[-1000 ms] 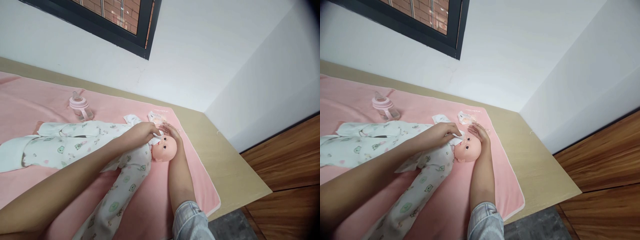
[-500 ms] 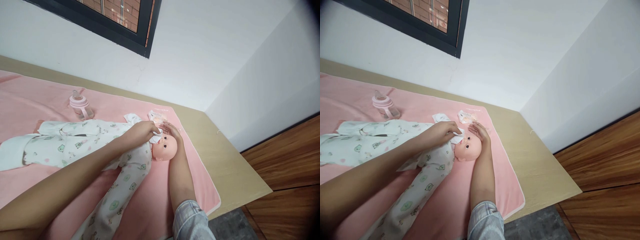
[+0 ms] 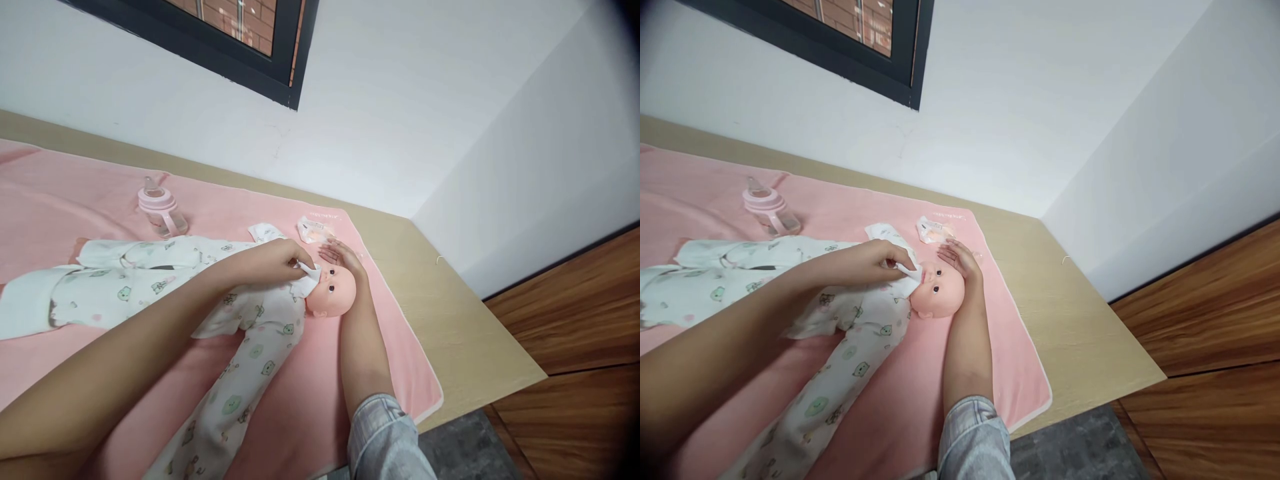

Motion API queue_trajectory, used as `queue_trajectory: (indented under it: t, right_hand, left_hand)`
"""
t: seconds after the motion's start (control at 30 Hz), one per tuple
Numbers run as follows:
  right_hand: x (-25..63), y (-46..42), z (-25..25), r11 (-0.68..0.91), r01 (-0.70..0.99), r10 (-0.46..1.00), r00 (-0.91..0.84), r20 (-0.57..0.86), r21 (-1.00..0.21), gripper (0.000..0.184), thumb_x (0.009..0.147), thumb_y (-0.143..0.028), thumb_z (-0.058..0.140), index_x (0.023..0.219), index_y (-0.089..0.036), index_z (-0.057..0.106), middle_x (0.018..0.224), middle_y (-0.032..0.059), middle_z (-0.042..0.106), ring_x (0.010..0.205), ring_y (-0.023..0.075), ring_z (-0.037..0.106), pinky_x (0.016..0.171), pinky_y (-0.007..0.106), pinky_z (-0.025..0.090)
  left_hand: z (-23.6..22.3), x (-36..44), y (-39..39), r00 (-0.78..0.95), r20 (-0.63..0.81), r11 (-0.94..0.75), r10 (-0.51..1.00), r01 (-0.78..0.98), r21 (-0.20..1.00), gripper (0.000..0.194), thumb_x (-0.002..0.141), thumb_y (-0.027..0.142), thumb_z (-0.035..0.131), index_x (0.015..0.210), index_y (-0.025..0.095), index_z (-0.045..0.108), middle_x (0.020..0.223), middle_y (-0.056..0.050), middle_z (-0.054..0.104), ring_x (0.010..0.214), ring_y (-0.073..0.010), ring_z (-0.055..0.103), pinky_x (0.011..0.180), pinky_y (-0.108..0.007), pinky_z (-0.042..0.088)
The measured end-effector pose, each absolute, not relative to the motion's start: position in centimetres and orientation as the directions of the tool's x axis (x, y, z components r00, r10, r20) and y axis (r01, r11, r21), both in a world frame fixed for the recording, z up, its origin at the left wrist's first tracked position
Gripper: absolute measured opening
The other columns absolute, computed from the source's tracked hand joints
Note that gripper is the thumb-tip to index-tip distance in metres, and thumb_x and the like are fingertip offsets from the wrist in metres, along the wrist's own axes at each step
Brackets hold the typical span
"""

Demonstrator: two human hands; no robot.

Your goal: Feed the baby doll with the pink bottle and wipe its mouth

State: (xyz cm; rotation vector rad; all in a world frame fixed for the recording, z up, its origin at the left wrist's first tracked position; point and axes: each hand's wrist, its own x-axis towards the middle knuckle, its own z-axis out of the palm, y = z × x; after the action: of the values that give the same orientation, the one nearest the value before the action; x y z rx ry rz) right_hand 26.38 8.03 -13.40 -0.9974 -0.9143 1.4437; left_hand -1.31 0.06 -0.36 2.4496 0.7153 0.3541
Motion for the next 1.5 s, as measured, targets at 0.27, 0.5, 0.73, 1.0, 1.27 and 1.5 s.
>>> queue_trajectory:
  t: [0.27, 0.5, 0.73, 1.0, 1.27, 1.5]
  right_hand:
    - [26.5, 8.1, -13.5, -0.097, -0.339, 0.995, -0.050, -0.085, -0.936, 0.025, 0.081, -0.021, 0.067, 0.106, -0.019, 0.060, 0.095, 0.0062, 0.074, 0.089, 0.0184, 0.073, 0.097, 0.038, 0.057]
    - [26.4, 8.0, -13.5, -0.087, -0.344, 0.996, -0.051, -0.074, -0.935, 0.024, 0.081, -0.022, 0.068, 0.104, -0.019, 0.062, 0.092, 0.0054, 0.074, 0.090, 0.0181, 0.073, 0.099, 0.037, 0.055]
    - [26.3, 7.8, -13.2, -0.095, -0.336, 0.995, -0.045, -0.085, -0.937, 0.023, 0.080, -0.018, 0.068, 0.103, -0.019, 0.061, 0.092, 0.0047, 0.074, 0.088, 0.0177, 0.073, 0.099, 0.038, 0.056]
    - [26.2, 7.7, -13.2, -0.092, -0.339, 0.996, -0.040, -0.083, -0.936, 0.023, 0.080, -0.019, 0.067, 0.102, -0.019, 0.061, 0.092, 0.0055, 0.074, 0.089, 0.0181, 0.073, 0.097, 0.036, 0.056]
    - [26.1, 7.6, -13.1, -0.100, -0.339, 0.995, -0.035, -0.094, -0.935, 0.027, 0.078, -0.018, 0.069, 0.104, -0.019, 0.061, 0.092, 0.0050, 0.074, 0.090, 0.0175, 0.073, 0.099, 0.037, 0.055]
    - [26.1, 7.5, -13.0, -0.092, -0.353, 0.996, -0.045, -0.082, -0.931, 0.028, 0.078, -0.019, 0.069, 0.104, -0.020, 0.061, 0.092, 0.0049, 0.074, 0.090, 0.0177, 0.073, 0.098, 0.035, 0.056]
  left_hand:
    - [-1.0, -0.6, -0.6, 0.780, 0.129, -0.693, 0.612, 0.451, 0.562, 0.026, 0.078, 0.028, 0.055, 0.093, 0.022, 0.075, 0.088, -0.003, 0.071, 0.079, -0.0212, 0.064, 0.071, -0.027, 0.048]
    - [-1.3, 0.0, -0.8, 0.749, 0.178, -0.704, 0.638, 0.474, 0.529, 0.024, 0.078, 0.028, 0.055, 0.092, 0.021, 0.074, 0.090, -0.004, 0.071, 0.081, -0.0219, 0.065, 0.068, -0.026, 0.046]
    - [-1.4, -0.1, -0.6, 0.747, 0.185, -0.709, 0.638, 0.478, 0.518, 0.022, 0.079, 0.029, 0.056, 0.089, 0.021, 0.074, 0.089, -0.004, 0.072, 0.080, -0.0215, 0.066, 0.068, -0.025, 0.045]
    - [-1.5, -0.3, -0.2, 0.743, 0.200, -0.710, 0.639, 0.471, 0.524, 0.021, 0.080, 0.030, 0.055, 0.088, 0.022, 0.073, 0.089, -0.002, 0.073, 0.080, -0.0208, 0.066, 0.066, -0.025, 0.044]
    - [-1.9, -0.4, 0.1, 0.715, 0.236, -0.717, 0.658, 0.497, 0.489, 0.024, 0.083, 0.029, 0.054, 0.096, 0.021, 0.072, 0.100, -0.003, 0.073, 0.090, -0.0223, 0.066, 0.073, -0.027, 0.045]
    - [-2.2, -0.1, 0.2, 0.694, 0.279, -0.720, 0.664, 0.491, 0.491, 0.026, 0.084, 0.027, 0.054, 0.103, 0.019, 0.070, 0.106, -0.003, 0.072, 0.100, -0.0239, 0.064, 0.082, -0.030, 0.045]
